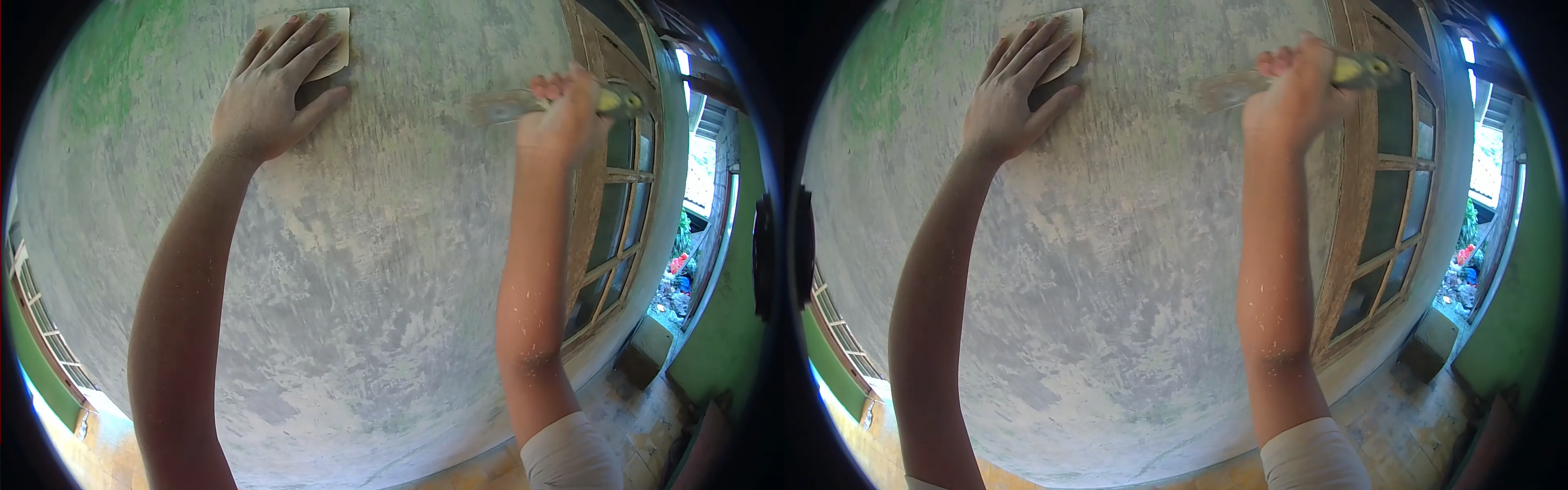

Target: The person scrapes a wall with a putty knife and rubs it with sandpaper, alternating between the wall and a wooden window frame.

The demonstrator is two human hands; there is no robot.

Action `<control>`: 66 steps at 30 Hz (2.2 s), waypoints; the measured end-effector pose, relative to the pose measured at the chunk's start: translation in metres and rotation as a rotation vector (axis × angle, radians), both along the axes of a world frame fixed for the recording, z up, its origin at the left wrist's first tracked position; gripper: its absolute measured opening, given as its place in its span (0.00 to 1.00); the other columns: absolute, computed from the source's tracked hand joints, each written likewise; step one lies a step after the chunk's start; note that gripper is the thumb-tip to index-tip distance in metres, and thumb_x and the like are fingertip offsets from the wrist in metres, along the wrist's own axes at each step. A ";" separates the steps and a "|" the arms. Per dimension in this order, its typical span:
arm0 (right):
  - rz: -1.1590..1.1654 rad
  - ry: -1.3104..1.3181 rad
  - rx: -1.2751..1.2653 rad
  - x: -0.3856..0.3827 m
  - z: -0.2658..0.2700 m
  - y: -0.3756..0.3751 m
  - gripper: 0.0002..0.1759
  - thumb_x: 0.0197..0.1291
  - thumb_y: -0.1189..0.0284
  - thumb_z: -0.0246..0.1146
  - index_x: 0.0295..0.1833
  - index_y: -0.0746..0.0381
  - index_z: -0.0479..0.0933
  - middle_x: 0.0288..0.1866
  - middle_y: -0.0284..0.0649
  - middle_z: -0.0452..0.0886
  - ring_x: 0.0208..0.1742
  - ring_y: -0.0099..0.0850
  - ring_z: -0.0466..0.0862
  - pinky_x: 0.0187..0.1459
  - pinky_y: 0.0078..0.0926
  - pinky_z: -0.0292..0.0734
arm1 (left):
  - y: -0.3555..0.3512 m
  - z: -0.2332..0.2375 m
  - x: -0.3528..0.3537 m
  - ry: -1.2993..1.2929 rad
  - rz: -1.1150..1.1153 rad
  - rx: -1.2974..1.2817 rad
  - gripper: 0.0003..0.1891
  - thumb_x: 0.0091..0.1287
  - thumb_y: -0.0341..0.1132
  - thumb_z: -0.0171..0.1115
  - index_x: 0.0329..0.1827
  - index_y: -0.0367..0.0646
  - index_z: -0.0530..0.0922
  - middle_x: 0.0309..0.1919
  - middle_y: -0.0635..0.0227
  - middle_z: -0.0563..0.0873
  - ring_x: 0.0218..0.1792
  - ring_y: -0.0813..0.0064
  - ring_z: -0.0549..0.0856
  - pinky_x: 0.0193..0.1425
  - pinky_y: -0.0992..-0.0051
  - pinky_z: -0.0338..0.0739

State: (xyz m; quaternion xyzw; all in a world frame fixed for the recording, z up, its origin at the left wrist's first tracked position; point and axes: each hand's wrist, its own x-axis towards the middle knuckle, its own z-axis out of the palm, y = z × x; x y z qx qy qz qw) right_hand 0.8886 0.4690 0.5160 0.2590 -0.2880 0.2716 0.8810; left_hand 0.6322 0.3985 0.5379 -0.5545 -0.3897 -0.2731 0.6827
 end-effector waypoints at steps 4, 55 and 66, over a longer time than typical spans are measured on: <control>-0.020 -0.045 -0.005 -0.009 -0.005 0.013 0.10 0.52 0.84 0.57 0.36 0.61 0.64 0.24 0.35 0.68 0.19 0.23 0.67 0.22 0.27 0.66 | 0.000 0.000 0.000 0.005 0.012 -0.006 0.31 0.66 0.59 0.53 0.71 0.59 0.67 0.72 0.75 0.64 0.75 0.70 0.57 0.80 0.61 0.45; 0.025 0.008 0.045 -0.015 -0.008 0.005 0.13 0.53 0.82 0.56 0.38 0.56 0.60 0.22 0.34 0.64 0.19 0.22 0.63 0.22 0.26 0.63 | -0.002 -0.001 0.002 0.006 0.013 -0.019 0.30 0.67 0.56 0.53 0.71 0.57 0.66 0.73 0.73 0.63 0.75 0.69 0.57 0.80 0.62 0.46; 0.045 -0.026 -0.031 -0.009 -0.014 0.014 0.16 0.54 0.81 0.57 0.43 0.58 0.60 0.25 0.35 0.65 0.21 0.22 0.65 0.24 0.25 0.65 | 0.000 -0.001 0.002 0.001 0.004 -0.016 0.31 0.66 0.57 0.54 0.71 0.58 0.67 0.73 0.75 0.64 0.75 0.69 0.57 0.80 0.62 0.46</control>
